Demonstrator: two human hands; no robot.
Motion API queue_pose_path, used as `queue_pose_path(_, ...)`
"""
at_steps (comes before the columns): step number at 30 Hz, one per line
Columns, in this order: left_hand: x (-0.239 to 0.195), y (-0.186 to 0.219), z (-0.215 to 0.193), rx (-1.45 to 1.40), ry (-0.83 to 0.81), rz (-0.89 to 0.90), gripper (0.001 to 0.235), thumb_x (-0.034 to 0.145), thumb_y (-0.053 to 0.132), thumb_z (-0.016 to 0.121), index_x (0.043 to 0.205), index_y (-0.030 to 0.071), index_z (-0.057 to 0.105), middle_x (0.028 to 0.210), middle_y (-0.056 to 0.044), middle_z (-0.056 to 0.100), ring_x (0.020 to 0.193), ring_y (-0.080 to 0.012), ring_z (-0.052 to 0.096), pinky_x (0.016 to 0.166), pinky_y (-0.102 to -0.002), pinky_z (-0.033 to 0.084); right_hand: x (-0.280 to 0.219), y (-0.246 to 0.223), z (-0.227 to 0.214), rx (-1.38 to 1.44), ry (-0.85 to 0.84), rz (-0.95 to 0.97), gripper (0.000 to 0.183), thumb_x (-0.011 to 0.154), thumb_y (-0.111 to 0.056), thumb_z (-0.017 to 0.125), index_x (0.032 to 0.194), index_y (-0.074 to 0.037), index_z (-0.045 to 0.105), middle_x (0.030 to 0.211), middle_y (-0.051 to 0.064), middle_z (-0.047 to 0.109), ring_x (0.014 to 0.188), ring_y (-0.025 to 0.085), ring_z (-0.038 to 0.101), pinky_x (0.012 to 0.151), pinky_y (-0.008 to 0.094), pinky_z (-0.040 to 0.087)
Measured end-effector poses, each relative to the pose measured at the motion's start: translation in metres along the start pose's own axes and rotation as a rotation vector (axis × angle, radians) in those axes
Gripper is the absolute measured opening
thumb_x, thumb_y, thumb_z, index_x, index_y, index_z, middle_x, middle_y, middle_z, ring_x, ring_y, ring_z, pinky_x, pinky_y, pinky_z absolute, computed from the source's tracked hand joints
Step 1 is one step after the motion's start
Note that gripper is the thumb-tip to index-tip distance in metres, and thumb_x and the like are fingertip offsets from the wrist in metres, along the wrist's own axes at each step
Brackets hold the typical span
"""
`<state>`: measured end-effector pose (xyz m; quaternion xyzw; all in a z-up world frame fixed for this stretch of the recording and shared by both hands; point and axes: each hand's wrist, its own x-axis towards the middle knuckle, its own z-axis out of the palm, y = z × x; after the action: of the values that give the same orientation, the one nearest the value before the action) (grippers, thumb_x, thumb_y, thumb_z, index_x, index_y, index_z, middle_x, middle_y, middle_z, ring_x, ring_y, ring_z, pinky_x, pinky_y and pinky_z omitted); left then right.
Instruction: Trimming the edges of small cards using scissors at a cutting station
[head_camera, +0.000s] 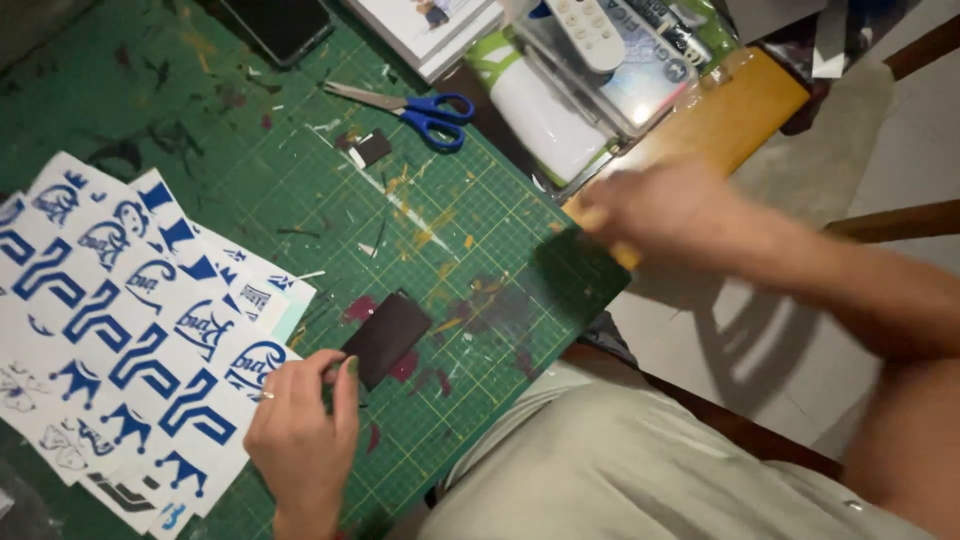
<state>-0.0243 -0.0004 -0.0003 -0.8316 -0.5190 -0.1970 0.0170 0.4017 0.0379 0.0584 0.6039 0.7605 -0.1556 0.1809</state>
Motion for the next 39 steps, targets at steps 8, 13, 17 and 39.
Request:
queue_pose_path(8,0.002,-0.003,0.001,-0.035,0.038,0.036,0.015,0.111,0.02,0.072,0.111,0.006,0.077,0.092,-0.005,0.074,0.082,-0.0212,0.068,0.063,-0.031,0.051,0.024,0.264,0.15,-0.667,0.058,0.829,0.039,0.109,-0.037,0.059,0.14,-0.019,0.075,0.124,0.001,0.084,0.114,0.023,0.077,0.073,0.041,0.065)
queue_pose_path(13,0.005,-0.004,0.003,-0.078,0.028,0.048,0.013,0.108,0.017,0.074,0.112,0.005,0.077,0.095,-0.006,0.076,0.082,-0.0204,0.069,0.068,-0.031,0.055,0.011,0.293,0.165,-0.771,0.231,0.735,0.033,0.108,-0.032,0.061,0.136,-0.018,0.072,0.121,0.002,0.082,0.101,0.017,0.082,0.066,0.034,0.067)
queue_pose_path(17,0.004,-0.006,0.007,-0.1,0.025,0.042,0.015,0.109,0.017,0.071,0.112,0.003,0.077,0.096,-0.008,0.077,0.082,-0.0213,0.07,0.066,-0.032,0.054,0.009,0.262,0.12,-0.801,-0.003,0.752,0.043,0.1,-0.06,0.069,0.129,-0.029,0.076,0.104,-0.014,0.086,0.09,0.006,0.087,0.066,0.025,0.069)
queue_pose_path(39,-0.003,-0.014,0.011,-0.124,0.01,0.012,0.009,0.109,0.011,0.071,0.113,0.005,0.077,0.099,-0.007,0.077,0.088,-0.0234,0.071,0.075,-0.035,0.057,0.035,0.35,0.14,0.739,0.924,0.273,0.01,0.129,0.004,0.07,0.125,-0.002,0.077,0.122,0.008,0.078,0.104,0.02,0.076,0.086,0.033,0.062)
